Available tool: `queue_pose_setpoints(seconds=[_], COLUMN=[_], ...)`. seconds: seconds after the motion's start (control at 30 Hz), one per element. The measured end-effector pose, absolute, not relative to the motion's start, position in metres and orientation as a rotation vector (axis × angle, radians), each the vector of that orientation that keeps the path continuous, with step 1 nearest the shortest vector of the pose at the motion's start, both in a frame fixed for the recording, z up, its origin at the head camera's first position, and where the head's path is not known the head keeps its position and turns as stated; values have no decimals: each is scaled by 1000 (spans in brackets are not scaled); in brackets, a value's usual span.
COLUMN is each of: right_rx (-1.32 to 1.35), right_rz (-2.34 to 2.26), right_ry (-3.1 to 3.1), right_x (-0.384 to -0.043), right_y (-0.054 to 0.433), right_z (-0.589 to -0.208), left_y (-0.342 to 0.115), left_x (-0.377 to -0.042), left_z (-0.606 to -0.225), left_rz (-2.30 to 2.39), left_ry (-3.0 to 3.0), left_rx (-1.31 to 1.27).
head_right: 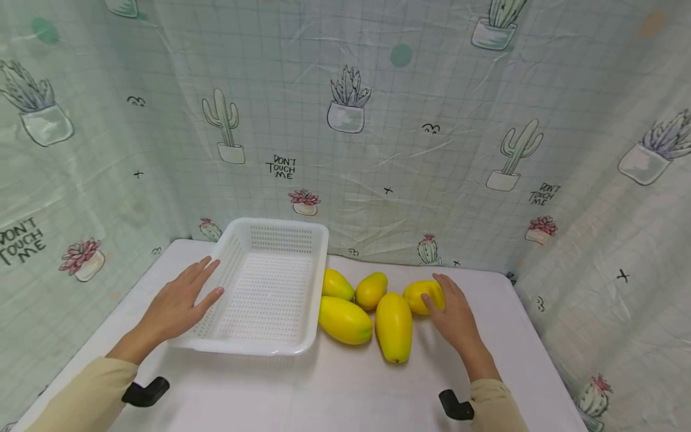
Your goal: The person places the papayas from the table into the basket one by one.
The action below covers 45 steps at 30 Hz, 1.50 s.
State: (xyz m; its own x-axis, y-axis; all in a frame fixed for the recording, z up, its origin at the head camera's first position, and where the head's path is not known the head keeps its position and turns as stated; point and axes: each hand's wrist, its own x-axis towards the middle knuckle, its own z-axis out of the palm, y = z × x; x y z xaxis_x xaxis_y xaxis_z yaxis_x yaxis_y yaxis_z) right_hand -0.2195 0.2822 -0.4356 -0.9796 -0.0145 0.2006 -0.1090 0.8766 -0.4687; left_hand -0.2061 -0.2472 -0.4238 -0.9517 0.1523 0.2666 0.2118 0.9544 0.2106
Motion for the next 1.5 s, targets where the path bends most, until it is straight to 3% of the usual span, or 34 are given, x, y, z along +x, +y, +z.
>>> queue_pose_setpoints(seconds=[1.1, 1.5], right_rx=[-87, -93], right_rz=[876, 880], right_ry=[-2909, -2920], right_x=[-214, -216], right_y=[298, 305], right_z=[-457, -459], left_y=[-278, -283], left_x=[-218, -221], left_z=[-442, -447], left_rz=[-742, -1246], left_ry=[-2958, -2971], left_rx=[-170, 0])
